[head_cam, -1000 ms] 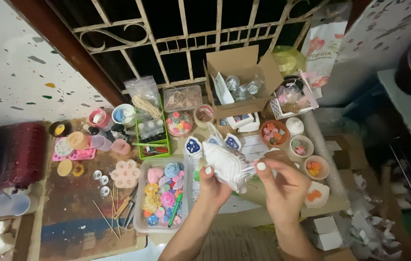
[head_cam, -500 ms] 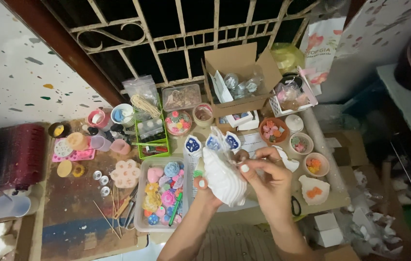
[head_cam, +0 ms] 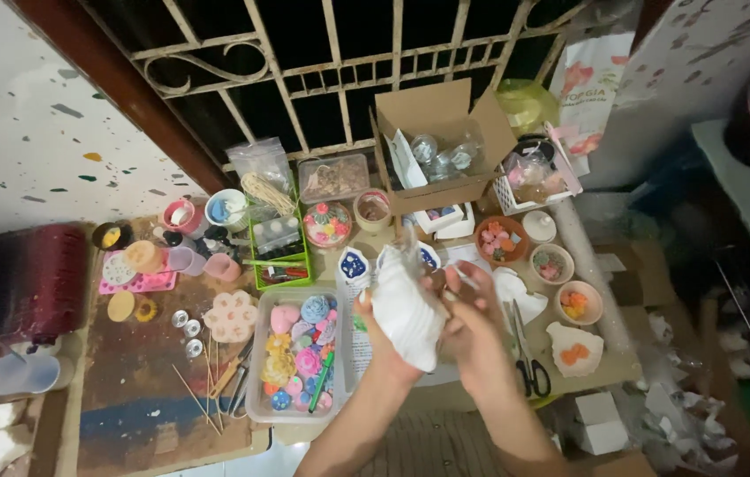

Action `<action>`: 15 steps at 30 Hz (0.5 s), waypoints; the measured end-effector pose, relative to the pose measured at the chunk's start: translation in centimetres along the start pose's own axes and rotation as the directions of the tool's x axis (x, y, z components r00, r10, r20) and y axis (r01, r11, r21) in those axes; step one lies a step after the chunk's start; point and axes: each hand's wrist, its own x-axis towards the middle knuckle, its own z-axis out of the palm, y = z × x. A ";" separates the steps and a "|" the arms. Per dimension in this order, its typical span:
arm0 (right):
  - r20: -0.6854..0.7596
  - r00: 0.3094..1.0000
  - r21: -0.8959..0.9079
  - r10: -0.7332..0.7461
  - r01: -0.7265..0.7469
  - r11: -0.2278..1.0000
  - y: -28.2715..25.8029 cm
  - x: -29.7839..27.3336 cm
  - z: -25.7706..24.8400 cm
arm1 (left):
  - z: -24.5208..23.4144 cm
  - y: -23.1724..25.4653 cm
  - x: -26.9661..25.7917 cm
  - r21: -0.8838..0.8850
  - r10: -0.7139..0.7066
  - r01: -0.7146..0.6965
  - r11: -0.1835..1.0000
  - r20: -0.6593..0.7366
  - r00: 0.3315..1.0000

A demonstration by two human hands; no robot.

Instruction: Packaging decorative blue and white candles into a larger white base and wrapping them in plastic wrap.

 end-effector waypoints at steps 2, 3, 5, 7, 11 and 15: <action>0.070 0.971 -0.094 -0.229 0.235 0.967 -0.5 -1.7 -0.5 | 2.1 -0.2 0.2 -0.082 -0.021 0.021 0.996 -0.003 1.000; 0.155 0.884 -0.164 -0.441 0.463 0.871 -0.7 -2.6 -0.7 | 3.2 -0.4 0.2 -0.165 -0.049 0.047 0.985 -0.003 0.999; 0.256 0.731 -0.396 -0.633 0.676 0.621 -1.3 -3.1 -1.3 | 4.2 -0.6 0.2 -0.184 -0.046 0.048 0.982 0.015 0.999; 0.401 0.539 -0.557 -0.741 0.786 0.270 -2.3 -3.8 -0.9 | 4.7 -0.8 -0.1 -0.203 -0.046 0.050 0.978 0.028 0.999; 0.589 0.428 -0.566 -0.686 0.824 0.028 -4.5 -4.5 1.3 | 4.6 -0.8 -0.2 -0.177 -0.076 0.084 0.981 0.050 0.996; 0.719 0.313 -0.520 -0.621 0.835 -0.181 -5.4 -4.7 2.5 | 4.0 -0.8 -0.7 -0.164 -0.099 0.087 0.983 -0.064 0.993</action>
